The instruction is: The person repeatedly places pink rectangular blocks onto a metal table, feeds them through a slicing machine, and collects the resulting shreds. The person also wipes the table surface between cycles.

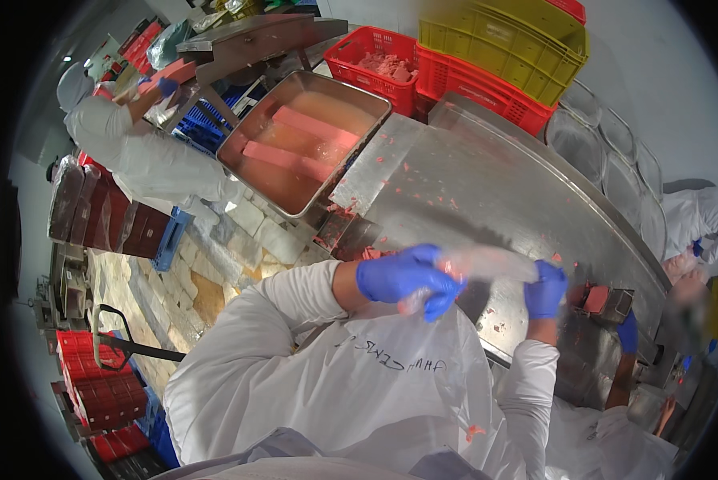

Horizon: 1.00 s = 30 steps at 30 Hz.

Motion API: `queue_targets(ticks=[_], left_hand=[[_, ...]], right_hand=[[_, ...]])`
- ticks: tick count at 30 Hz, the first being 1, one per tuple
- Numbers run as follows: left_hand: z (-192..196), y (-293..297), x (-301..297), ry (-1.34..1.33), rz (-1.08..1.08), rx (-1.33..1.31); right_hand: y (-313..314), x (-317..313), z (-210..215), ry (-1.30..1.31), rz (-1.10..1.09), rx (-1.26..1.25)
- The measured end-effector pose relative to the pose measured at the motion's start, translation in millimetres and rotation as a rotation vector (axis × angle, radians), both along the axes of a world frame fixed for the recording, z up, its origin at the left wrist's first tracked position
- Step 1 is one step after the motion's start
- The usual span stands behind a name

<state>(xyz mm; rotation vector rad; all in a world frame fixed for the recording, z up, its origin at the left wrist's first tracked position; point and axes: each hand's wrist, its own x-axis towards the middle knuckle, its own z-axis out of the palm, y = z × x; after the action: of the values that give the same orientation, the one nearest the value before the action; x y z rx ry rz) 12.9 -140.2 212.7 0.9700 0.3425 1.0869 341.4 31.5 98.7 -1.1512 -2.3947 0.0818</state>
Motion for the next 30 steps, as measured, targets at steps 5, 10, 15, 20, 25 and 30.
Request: queue_targets(ticks=[5,10,15,20,25,30], left_hand=[[2.1,41.2,-34.9,0.554,1.052,0.449],[-40.0,50.5,-88.1,1.997,0.032,0.255],[-11.0,29.7,-53.9,0.487,-0.416,0.087],[-6.4,56.7,-13.7,0.699,0.74,0.622],[-74.6,58.6,1.8,1.24,0.142,0.173],[-107.2,57.0,48.0,0.611,-0.005,-0.216]], right_hand=[[-76.6,-25.8,-49.6,-0.156,0.115,-0.191],[-67.7,-25.4,47.1,0.049,0.006,0.102],[-22.3,11.2,1.8,0.02,-0.09,-0.284],[-87.3,-36.5,25.4,0.352,0.53,-0.795],[-86.6,-45.2,50.2,0.928,0.355,-1.173],[-113.0,-63.4,26.2,0.939,0.456,-1.263]])
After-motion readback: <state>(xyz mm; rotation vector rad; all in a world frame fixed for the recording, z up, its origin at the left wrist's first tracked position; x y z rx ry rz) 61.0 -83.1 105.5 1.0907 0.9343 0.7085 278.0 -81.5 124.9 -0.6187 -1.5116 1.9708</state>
